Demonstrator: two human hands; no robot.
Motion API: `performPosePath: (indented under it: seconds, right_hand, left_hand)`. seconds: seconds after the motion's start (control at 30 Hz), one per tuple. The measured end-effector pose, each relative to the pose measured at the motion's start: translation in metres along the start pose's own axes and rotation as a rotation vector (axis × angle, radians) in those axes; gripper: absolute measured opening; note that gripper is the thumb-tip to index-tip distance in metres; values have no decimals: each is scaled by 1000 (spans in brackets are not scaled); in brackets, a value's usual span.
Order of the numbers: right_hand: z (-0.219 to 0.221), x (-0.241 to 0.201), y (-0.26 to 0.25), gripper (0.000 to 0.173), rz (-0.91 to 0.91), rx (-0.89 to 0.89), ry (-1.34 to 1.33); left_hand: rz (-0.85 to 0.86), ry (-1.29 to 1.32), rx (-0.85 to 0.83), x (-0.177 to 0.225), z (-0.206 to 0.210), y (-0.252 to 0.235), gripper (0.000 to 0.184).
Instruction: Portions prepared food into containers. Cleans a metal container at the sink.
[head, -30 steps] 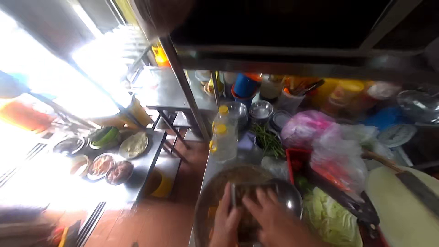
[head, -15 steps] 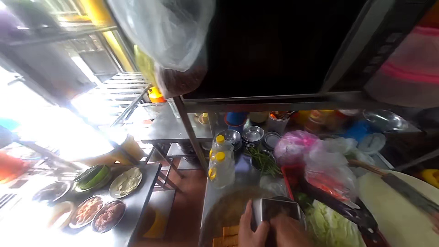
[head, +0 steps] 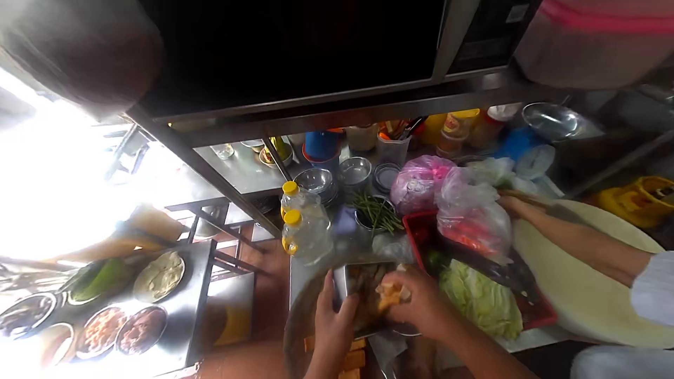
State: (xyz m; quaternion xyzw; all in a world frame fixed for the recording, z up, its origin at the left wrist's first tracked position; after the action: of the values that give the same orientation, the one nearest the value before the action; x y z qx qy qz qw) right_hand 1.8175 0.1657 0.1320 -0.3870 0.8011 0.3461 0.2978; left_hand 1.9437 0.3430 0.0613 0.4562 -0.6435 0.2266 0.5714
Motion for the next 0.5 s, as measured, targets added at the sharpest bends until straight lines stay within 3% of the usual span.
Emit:
performPosePath:
  seconds: [0.2,0.33,0.43,0.5]
  right_hand:
    - [-10,58,-7,50,171,44,-277]
    - [10,85,-24,60,324,-115,31]
    - [24,78,-29,73,391,-228,251]
    - [26,67,-27,72,372,-234,336]
  left_hand:
    - [-13,7,61,0,-9,-6,85]
    - [0,15,102,-1,-18,-10,82]
    - [17,32,135,0,-22,-13,79]
    - [29,35,145,1,-23,-13,78]
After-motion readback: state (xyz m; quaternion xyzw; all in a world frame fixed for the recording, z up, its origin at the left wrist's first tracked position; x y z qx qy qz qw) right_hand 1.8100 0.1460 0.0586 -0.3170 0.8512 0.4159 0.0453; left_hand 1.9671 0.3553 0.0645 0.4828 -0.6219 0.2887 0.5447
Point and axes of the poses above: each hand's wrist, its own y-axis away from the middle knuckle, its own z-axis out of the palm, x = y × z, the point moved 1 cm from there along -y, towards the middle knuckle, and after that the axes turned 3 degrees about z, right-handed, at the moved point
